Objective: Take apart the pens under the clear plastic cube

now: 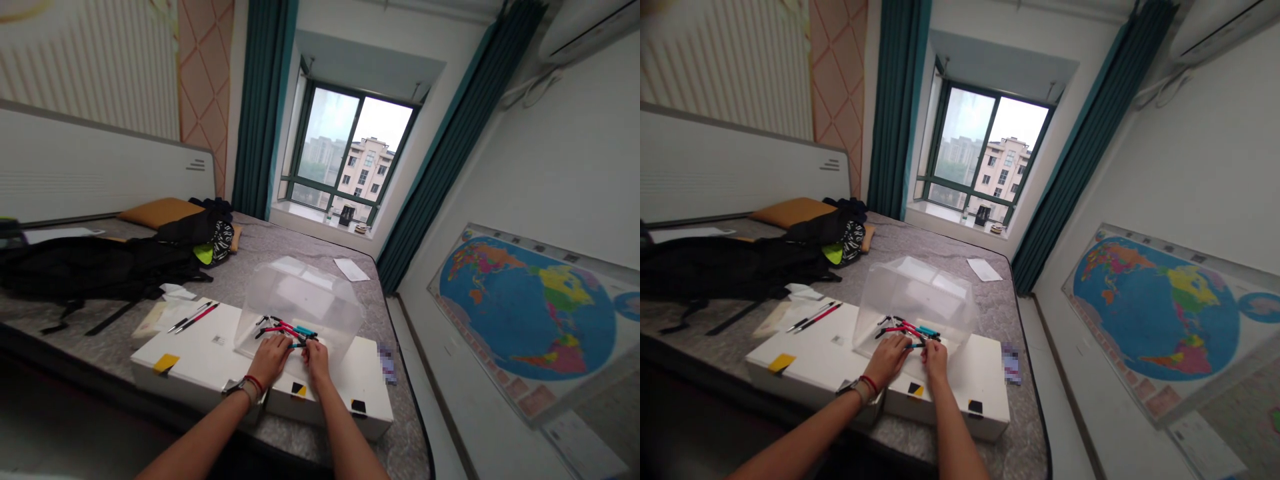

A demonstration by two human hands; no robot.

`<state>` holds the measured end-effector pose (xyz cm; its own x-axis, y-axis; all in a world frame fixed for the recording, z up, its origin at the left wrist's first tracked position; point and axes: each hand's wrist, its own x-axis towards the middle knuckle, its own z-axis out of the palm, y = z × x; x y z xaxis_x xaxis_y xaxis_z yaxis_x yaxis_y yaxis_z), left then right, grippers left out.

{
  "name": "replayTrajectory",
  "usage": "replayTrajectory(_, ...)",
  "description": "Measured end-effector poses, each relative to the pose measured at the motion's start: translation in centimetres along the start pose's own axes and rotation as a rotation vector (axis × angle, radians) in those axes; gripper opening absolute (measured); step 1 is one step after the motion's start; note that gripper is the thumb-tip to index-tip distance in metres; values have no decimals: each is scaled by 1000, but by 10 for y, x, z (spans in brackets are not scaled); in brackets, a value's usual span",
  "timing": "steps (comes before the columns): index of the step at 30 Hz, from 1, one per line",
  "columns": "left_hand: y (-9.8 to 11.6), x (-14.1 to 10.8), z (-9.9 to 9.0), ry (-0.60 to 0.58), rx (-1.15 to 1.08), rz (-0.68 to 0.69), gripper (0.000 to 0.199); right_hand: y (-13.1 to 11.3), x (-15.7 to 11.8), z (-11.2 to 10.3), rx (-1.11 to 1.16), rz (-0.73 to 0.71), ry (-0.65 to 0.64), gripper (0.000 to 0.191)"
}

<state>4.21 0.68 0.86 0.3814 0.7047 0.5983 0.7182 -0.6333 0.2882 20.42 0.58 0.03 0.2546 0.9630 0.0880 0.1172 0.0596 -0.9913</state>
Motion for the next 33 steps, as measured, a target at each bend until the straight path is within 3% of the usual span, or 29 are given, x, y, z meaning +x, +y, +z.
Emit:
replayTrajectory(15, -6, -1, 9, 25, 18, 4, 26, 2, 1, 1, 17, -8, 9, 50)
replayTrajectory(22, -3, 0, 4, 21, -14, -12, 27, -2, -1, 2, 18, -5, 17, 49)
replayTrajectory(33, 0, 0, 0, -21, 41, -11, 24, -1, -1, 1, -150, -57, 9, 50)
